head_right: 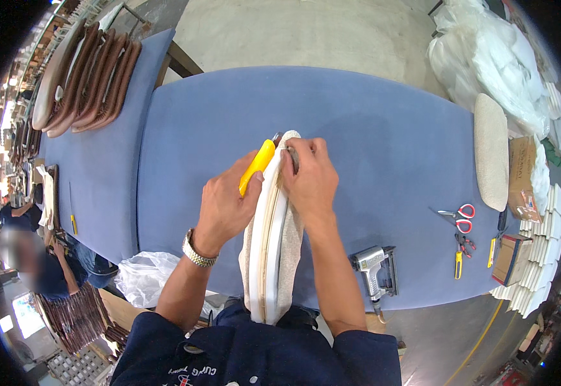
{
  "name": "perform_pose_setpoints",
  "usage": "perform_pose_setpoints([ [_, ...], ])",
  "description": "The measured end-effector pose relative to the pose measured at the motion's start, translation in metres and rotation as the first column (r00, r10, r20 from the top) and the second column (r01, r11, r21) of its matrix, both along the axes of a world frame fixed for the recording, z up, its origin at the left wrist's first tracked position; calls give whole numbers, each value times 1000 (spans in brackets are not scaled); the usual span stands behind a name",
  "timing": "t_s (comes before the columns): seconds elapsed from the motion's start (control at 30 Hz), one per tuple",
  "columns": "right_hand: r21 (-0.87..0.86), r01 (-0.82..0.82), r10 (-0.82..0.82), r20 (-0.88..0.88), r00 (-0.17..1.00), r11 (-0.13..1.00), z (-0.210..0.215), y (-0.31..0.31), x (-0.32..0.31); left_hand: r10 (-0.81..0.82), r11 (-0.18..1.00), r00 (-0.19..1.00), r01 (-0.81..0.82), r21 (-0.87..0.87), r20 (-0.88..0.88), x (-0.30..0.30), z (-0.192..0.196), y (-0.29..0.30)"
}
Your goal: The person trims excess fabric from a white upholstered cushion using a utility knife and secures the fabric edges with a staple gun. The person repeatedly cuts, folds, and staples the fabric around the cushion perimeter.
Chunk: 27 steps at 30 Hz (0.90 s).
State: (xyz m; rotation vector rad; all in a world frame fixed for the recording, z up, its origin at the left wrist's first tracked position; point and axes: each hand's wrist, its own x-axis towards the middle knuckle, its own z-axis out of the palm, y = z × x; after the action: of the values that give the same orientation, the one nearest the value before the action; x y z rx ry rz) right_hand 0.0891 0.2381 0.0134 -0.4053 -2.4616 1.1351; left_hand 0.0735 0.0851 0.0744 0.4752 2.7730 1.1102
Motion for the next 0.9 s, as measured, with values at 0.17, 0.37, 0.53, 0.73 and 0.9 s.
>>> perform_pose_setpoints([
  [0.17, 27, 19, -17, -56, 998, 999, -9, -5, -1, -7, 998, 998, 11, -63, 55, -2, 7, -1],
  [0.37, 4, 54, -53, -108, 993, 999, -19, -13, 0, -72, 991, 990, 85, -107, 123, 0, 16, -4],
  [0.53, -21, 60, -63, -118, 991, 998, -18, -14, 1, -123, 982, 989, 132, -134, 77, 0, 15, -2],
  [0.73, -54, 74, -79, -109, 991, 996, -22, -15, 1, -177, 955, 981, 191, -226, 81, -1, 17, 3],
  [0.9, -49, 67, -74, -142, 987, 997, -26, -14, 1, -203, 900, 978, 205, -385, 47, 3, 23, 13],
])
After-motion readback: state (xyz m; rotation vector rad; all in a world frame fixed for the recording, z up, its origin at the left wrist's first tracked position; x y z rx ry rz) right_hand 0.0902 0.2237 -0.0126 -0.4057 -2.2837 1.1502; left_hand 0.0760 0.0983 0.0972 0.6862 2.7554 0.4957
